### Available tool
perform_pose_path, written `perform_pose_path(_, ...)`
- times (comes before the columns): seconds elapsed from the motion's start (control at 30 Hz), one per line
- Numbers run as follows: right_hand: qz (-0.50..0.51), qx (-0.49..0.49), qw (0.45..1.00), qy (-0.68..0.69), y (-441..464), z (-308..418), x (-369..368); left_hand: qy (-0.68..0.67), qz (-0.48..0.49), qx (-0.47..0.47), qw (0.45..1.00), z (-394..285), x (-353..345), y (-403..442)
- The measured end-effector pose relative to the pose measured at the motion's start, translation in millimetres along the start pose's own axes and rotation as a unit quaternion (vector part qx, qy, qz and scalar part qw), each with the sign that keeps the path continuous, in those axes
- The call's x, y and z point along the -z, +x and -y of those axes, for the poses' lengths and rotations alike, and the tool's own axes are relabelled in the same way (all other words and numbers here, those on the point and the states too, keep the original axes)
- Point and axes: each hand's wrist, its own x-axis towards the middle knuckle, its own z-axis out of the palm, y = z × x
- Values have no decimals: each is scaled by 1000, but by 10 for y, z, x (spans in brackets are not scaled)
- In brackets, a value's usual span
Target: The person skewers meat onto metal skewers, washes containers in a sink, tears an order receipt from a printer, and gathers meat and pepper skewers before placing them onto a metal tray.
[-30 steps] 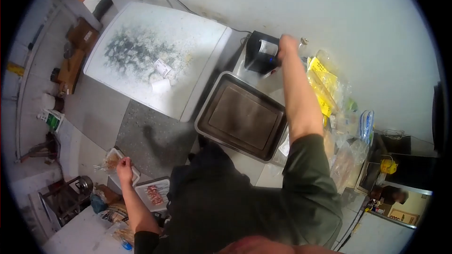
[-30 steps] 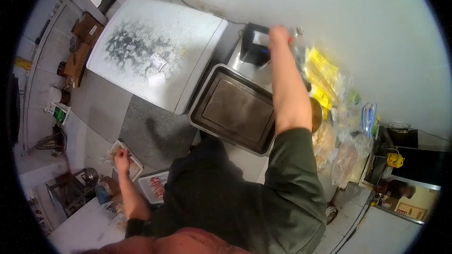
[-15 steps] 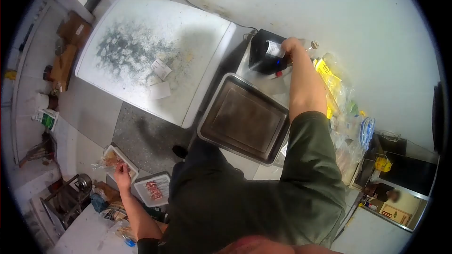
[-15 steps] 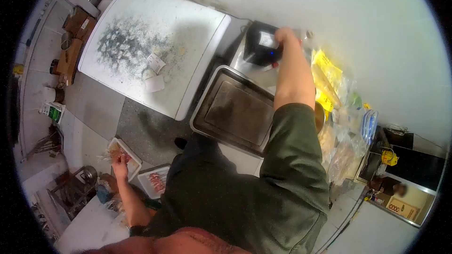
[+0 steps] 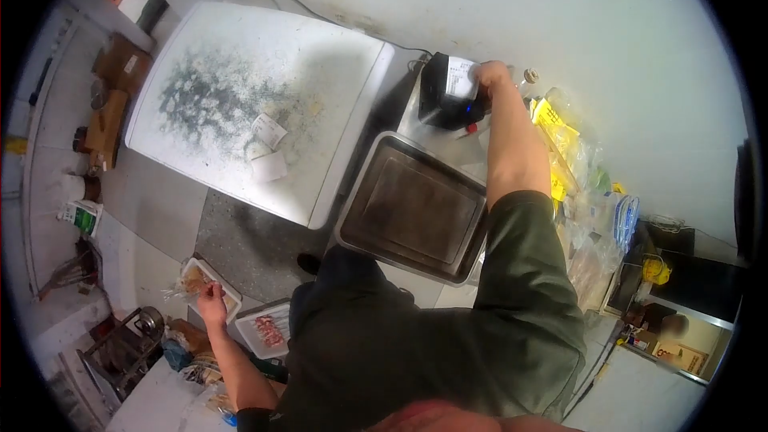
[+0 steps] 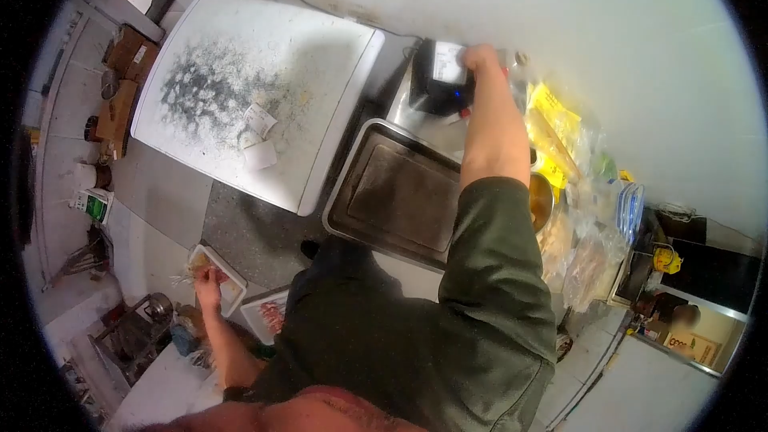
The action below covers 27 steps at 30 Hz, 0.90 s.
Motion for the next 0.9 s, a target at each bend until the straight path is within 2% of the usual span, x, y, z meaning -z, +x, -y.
perform_pose_path(0.03,-37,-7,998,40,-229,123,181,3,4,0,1000,2,-1,23)
perform_pose_path(0.1,-49,-14,994,94,-224,173,328,8,11,1,1000,51,22,74)
perform_pose_path(0.17,-63,-28,975,212,-138,209,386,25,12,11,1000,74,39,129)
perform_pose_path(0.23,-76,-46,917,389,-64,308,429,23,4,14,1000,75,30,173)
perform_pose_path(0.33,-48,-29,852,520,-544,803,785,2,-6,13,1000,63,36,170)
perform_pose_path(0.53,-31,54,795,604,-597,1637,667,-50,-4,4,999,111,189,230)
perform_pose_path(0.57,-23,38,806,590,-850,1881,814,-48,-10,-2,999,65,229,218)
perform_pose_path(0.67,-19,78,811,580,-1150,2504,890,-47,-22,-6,999,177,401,332)
perform_pose_path(0.7,-9,92,778,622,-1322,2743,915,-47,-27,-6,998,251,476,397)
perform_pose_path(0.8,0,125,785,607,-1511,3334,867,-75,-52,9,996,388,706,581)
perform_pose_path(0.83,11,137,767,627,-1591,3550,834,-71,-53,21,996,368,798,604)
perform_pose_path(0.9,12,172,770,614,-1678,3979,719,-64,-58,45,995,309,1021,654)
